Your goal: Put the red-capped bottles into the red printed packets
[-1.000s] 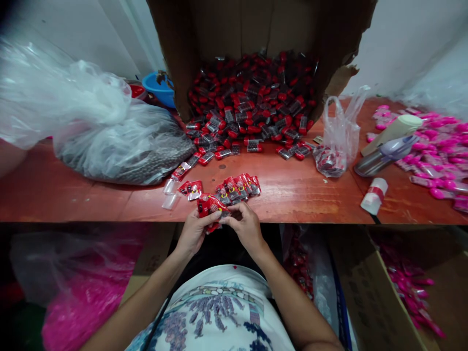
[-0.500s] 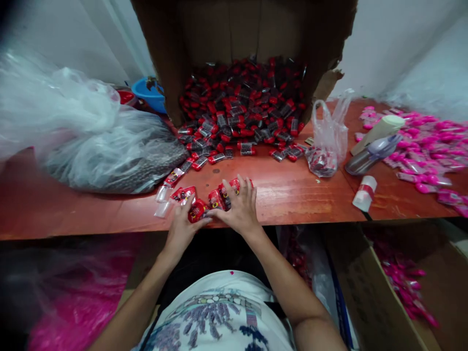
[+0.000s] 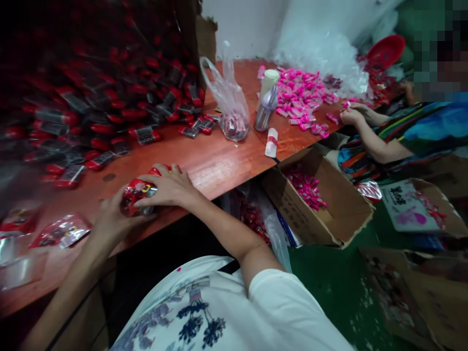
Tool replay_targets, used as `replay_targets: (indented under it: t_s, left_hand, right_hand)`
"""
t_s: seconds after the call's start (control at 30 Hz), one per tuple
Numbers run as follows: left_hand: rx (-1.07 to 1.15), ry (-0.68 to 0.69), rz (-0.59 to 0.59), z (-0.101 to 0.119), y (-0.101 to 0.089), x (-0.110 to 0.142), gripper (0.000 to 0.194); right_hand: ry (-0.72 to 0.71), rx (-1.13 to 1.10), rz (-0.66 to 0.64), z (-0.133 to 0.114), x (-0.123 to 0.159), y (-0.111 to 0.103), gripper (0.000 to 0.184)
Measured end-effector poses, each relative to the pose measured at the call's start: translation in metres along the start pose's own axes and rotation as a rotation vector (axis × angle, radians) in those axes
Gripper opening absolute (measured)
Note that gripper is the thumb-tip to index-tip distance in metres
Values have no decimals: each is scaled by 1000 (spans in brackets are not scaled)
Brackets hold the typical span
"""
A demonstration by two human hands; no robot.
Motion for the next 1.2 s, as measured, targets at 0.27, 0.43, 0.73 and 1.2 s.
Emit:
replay_targets:
  t_s: [0.27, 0.43, 0.73, 1.2]
  left_hand:
    - [98, 216, -231, 82, 93, 6, 98]
    - [213, 403, -472, 141, 162, 44, 98]
    - [490, 189, -760, 159, 194, 74, 82]
    - [1244, -967, -349, 108, 53, 56, 8]
  right_hand:
    - [135, 49, 149, 85, 70, -70, 71]
    - [334, 21, 399, 145, 161, -103, 70]
    - [1040, -385, 690, 219, 268, -34, 53]
    - [226, -716, 373, 41, 128, -46, 21]
Point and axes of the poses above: each hand's wrist, its own x-axis away from the middle knuckle, its own y-axis out of the palm, z = x × y, the point moved 1 cm from there along -x, towards the middle knuckle, and after that the axes turned 13 degrees about z, right-handed, at the moved point
